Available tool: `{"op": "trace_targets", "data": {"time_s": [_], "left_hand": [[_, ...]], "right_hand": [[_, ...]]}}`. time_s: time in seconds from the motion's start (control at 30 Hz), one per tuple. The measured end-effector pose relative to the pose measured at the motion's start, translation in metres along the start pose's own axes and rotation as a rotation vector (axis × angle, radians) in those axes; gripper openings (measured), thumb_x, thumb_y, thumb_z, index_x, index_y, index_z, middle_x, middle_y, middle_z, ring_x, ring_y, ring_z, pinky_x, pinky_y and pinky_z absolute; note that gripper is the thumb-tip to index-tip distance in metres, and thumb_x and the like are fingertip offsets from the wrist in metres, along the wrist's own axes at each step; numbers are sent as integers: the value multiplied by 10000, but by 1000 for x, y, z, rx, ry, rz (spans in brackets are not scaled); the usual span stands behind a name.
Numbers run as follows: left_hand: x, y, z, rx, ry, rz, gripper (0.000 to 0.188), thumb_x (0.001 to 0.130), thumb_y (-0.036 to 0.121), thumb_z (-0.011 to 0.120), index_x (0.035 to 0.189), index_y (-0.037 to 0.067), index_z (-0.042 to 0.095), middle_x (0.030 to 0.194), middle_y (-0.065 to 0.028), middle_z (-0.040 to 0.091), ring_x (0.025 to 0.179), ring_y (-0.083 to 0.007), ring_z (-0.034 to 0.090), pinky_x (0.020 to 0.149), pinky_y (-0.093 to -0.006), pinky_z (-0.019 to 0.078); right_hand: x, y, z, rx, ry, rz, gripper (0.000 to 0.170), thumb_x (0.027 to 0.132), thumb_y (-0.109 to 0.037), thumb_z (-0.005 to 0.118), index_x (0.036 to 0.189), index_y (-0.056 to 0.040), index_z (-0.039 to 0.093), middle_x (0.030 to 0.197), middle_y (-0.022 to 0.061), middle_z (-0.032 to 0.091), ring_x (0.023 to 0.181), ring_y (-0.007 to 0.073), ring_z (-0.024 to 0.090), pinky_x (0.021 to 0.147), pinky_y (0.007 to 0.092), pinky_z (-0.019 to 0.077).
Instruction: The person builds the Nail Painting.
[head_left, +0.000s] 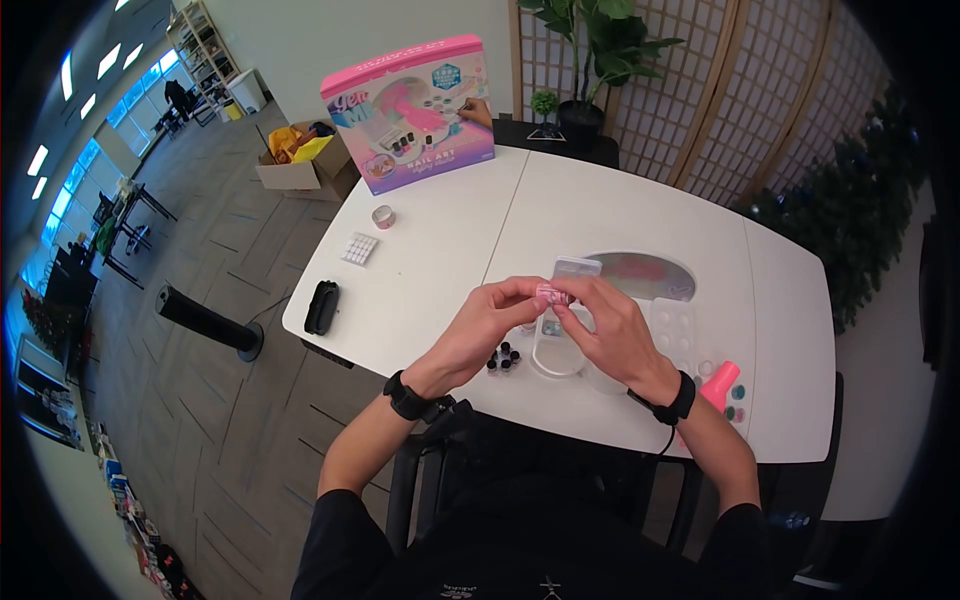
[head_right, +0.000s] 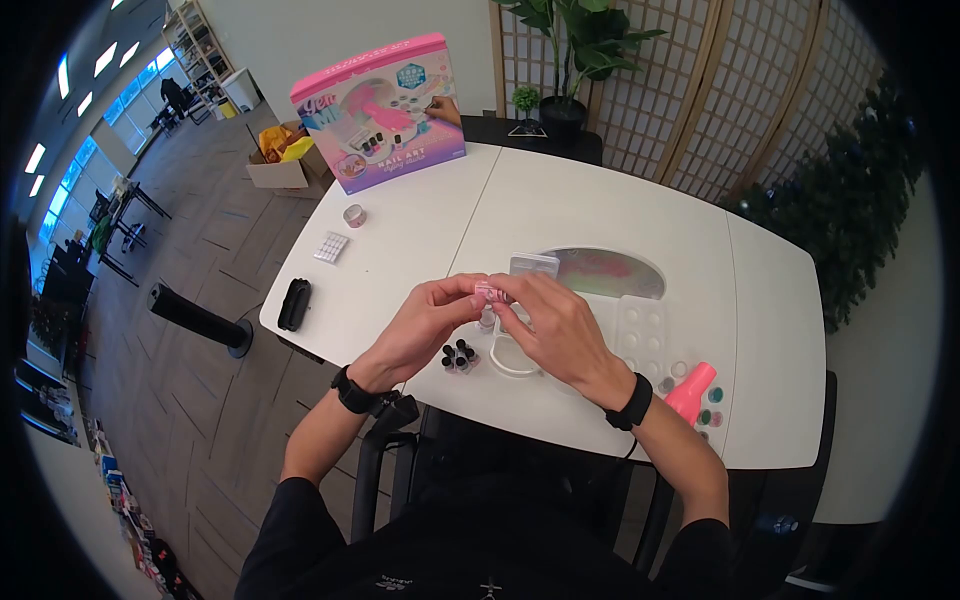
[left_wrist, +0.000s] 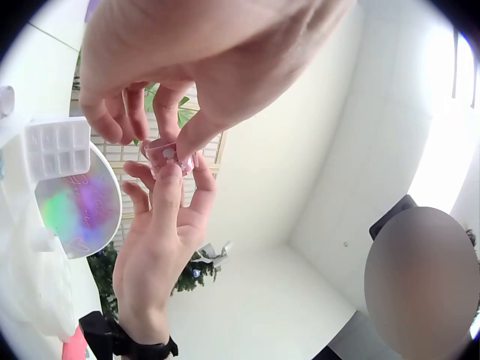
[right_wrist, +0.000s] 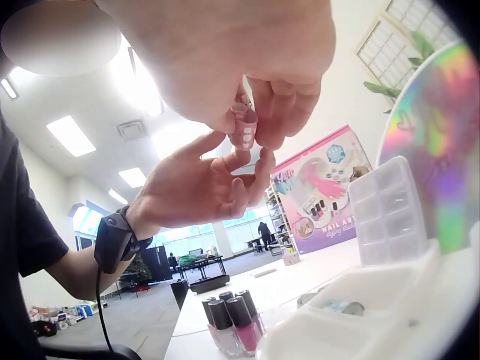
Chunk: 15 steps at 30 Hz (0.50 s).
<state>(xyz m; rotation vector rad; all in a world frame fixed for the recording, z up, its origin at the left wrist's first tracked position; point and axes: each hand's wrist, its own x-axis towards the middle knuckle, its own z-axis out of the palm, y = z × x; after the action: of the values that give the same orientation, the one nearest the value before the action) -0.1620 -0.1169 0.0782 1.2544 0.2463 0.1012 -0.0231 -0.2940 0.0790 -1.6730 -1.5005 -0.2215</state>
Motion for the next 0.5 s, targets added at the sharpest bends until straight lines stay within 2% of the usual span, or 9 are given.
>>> {"op": "trace_targets", "data": {"time_s": [0.1,0.2,0.3,0.4,0.5], "left_hand": [[1,-3,0,7,17,8,265,1089,164,693,1291,-2,736,1250,-43,726,1123,-121,644,1054,-328,498],[0,-4,1,17,26,12,262,1092,184,696,1271,-2,741,1274,-51,722,1133,-123,649,1057,-329,501],[0,-7,1,-1,22,24,258,1095,199,694,1249,-2,744,1286,-58,721,1151,-130,663,1079,-343,508],[0,-5,2,-49,38,5,256,1101,210,685,1230,-3,743,1281,-67,725,1157,-139,685,1084,-358,544],[-2,0,2,-112,22,-41,262,1109,219,671,1217,-10,740,1260,-73,729,1153,-144,700,1037,-359,603]], "right_hand": [[-2,3,1,7,4,-19,277,982,-133,777,1245,-79,710,1014,116,740,878,304,714,758,416,585],[-1,2,-2,-68,26,-121,311,959,-139,802,1253,-82,716,1131,107,737,927,296,722,792,421,598],[-4,-2,-5,-165,6,-132,353,941,-139,817,1274,-82,714,1273,101,710,1024,295,722,860,420,609],[-5,-6,-8,-86,-29,-95,391,931,-141,825,1299,-78,710,1364,107,681,1100,311,709,922,418,605],[-4,-11,-12,35,-76,-52,369,966,-125,791,1321,-67,707,1357,115,693,1137,312,702,962,413,597]]}}
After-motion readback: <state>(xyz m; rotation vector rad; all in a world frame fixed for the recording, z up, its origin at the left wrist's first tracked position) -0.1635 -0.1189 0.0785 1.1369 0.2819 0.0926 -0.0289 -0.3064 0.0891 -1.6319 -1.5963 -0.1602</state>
